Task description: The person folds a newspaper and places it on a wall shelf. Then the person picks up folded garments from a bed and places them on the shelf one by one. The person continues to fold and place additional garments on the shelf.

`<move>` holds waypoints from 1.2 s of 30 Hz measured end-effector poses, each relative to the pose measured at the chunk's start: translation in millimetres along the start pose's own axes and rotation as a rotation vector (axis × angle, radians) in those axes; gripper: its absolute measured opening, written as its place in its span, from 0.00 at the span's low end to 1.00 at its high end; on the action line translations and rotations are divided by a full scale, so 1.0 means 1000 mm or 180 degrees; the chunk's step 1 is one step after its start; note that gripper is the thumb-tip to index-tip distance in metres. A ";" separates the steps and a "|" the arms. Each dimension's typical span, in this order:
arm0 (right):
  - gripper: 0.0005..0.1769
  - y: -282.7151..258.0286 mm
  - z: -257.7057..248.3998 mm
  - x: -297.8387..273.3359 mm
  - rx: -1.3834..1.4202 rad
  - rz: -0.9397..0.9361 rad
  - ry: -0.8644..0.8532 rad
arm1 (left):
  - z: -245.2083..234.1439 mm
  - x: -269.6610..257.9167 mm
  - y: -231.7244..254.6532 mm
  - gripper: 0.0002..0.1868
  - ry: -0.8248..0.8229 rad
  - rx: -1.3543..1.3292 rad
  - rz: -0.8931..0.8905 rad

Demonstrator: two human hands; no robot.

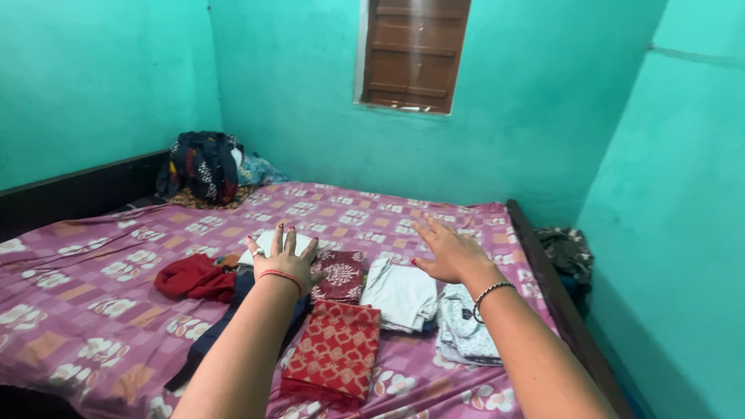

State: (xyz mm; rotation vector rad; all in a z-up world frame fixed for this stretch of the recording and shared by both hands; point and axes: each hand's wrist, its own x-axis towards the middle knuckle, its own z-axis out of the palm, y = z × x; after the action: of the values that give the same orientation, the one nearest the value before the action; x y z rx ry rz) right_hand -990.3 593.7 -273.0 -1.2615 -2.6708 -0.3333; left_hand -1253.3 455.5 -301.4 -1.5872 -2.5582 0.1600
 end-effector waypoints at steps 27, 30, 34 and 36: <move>0.44 -0.125 0.478 0.072 0.2028 0.1125 -0.0552 | 0.475 0.183 0.007 0.41 -0.1357 -0.1606 0.0189; 0.46 -0.138 0.545 0.057 0.2246 0.1445 -0.0403 | 0.518 0.190 0.010 0.42 -0.1134 -0.2060 0.0025; 0.56 -0.152 0.590 0.053 0.2234 0.1584 0.0150 | 0.547 0.200 0.015 0.42 -0.0761 -0.2584 -0.0201; 0.60 -0.158 0.592 0.052 0.2217 0.2256 -0.0172 | 0.551 0.207 0.022 0.40 -0.0591 -0.2654 -0.0379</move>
State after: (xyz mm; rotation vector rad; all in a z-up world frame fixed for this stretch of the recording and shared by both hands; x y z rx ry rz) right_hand -1179.4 695.5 -849.7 -1.7898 -1.8773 0.6616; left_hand -1415.1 638.1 -837.4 -1.6616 -3.0578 -0.9266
